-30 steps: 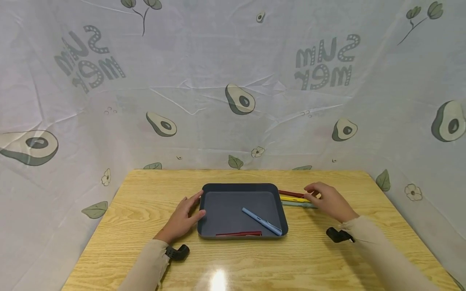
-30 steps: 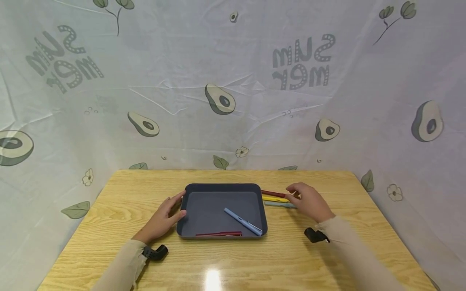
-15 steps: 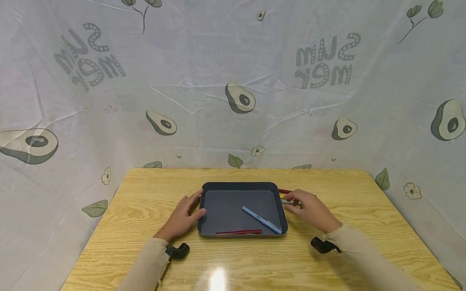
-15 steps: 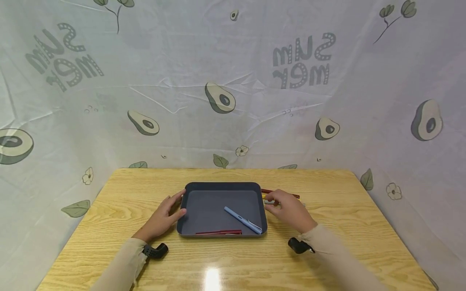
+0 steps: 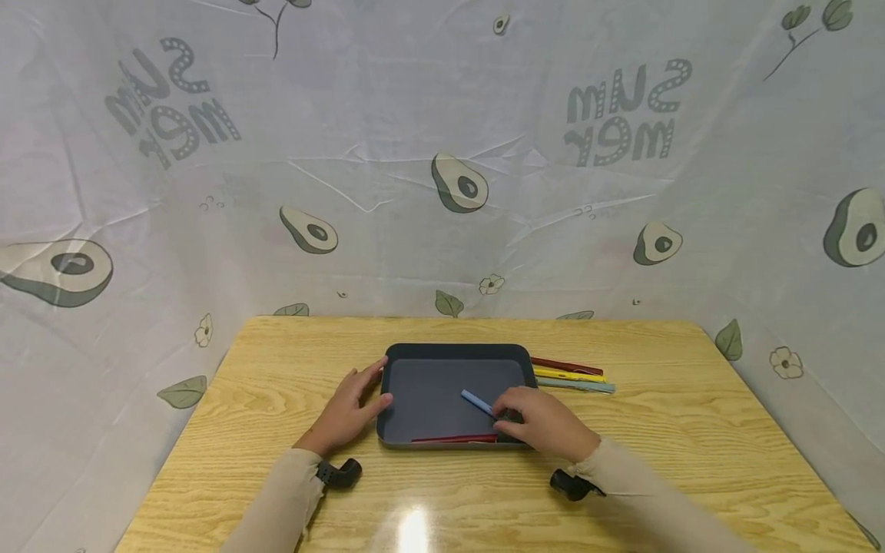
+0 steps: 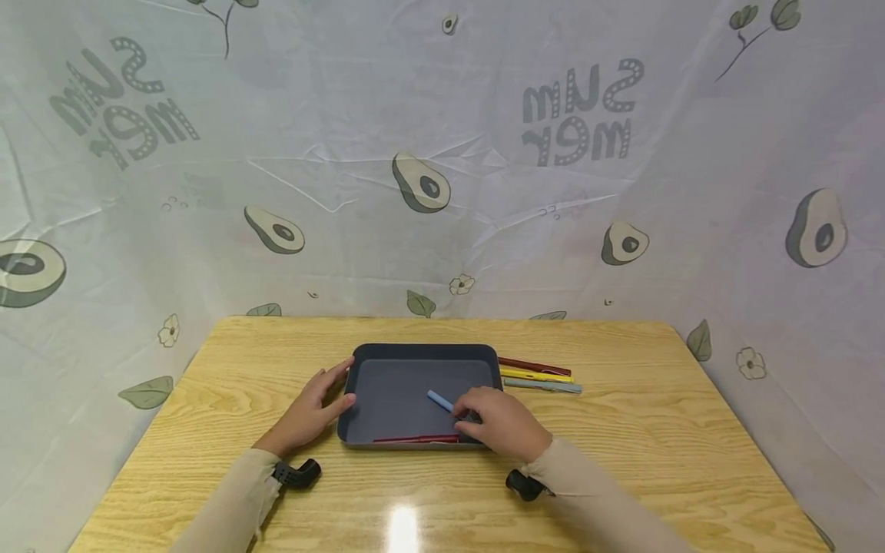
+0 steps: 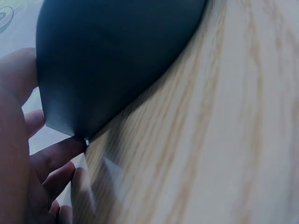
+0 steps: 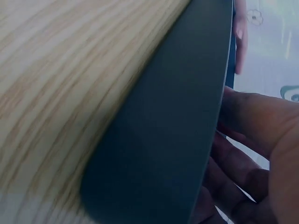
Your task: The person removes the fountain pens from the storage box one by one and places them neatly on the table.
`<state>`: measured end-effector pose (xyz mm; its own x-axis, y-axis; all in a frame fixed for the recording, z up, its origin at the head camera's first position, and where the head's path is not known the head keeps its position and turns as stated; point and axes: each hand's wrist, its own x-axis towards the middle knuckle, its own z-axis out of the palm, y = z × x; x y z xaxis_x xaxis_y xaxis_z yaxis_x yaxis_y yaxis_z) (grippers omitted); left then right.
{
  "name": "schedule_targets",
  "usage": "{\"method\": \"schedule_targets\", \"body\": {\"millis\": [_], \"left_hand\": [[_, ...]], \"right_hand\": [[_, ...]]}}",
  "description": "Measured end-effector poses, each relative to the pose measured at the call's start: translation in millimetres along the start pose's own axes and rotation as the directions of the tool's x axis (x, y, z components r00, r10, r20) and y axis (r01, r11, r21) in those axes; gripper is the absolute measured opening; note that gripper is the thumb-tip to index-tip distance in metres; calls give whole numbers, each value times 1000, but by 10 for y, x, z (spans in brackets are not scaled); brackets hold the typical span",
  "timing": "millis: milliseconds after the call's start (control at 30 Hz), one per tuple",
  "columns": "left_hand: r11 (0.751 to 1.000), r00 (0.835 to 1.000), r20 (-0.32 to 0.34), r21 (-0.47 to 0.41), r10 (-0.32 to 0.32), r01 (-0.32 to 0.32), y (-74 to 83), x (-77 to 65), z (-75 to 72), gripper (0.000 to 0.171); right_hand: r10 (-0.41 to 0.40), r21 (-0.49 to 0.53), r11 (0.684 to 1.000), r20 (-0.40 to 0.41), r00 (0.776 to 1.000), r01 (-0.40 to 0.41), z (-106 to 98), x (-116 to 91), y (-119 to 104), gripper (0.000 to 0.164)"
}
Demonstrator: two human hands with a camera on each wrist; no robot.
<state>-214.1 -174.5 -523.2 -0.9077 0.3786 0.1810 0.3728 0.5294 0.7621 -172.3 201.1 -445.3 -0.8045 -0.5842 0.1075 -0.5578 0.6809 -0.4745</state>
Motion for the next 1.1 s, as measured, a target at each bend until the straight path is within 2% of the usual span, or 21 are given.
{"method": "schedule_targets", "body": {"millis": [300,567,867,1000,1100], "left_hand": [[1000,1000,3,-1,3,-3,-11,14,-3,71],[1000,1000,0,0,18,-18,-6,9,-16,71],[1000,1000,9,-1,3,-3,12,2,-16,71],[1000,1000,7,-3,-10,10,15,-10,-13,71],[1000,1000,5,-6,-17,17,19,-17,-10,70]], "right_hand": [[-22,4,1000,132,991,21,88,120,-41,11],[-29,-12,999,214,976,32,74,191,-41,11],[-26,13,1000,268,963,24,72,241,-46,5],[-27,-8,999,273,962,31,84,248,-50,7],[-18,18,1000,262,965,14,90,238,-58,6]]}}
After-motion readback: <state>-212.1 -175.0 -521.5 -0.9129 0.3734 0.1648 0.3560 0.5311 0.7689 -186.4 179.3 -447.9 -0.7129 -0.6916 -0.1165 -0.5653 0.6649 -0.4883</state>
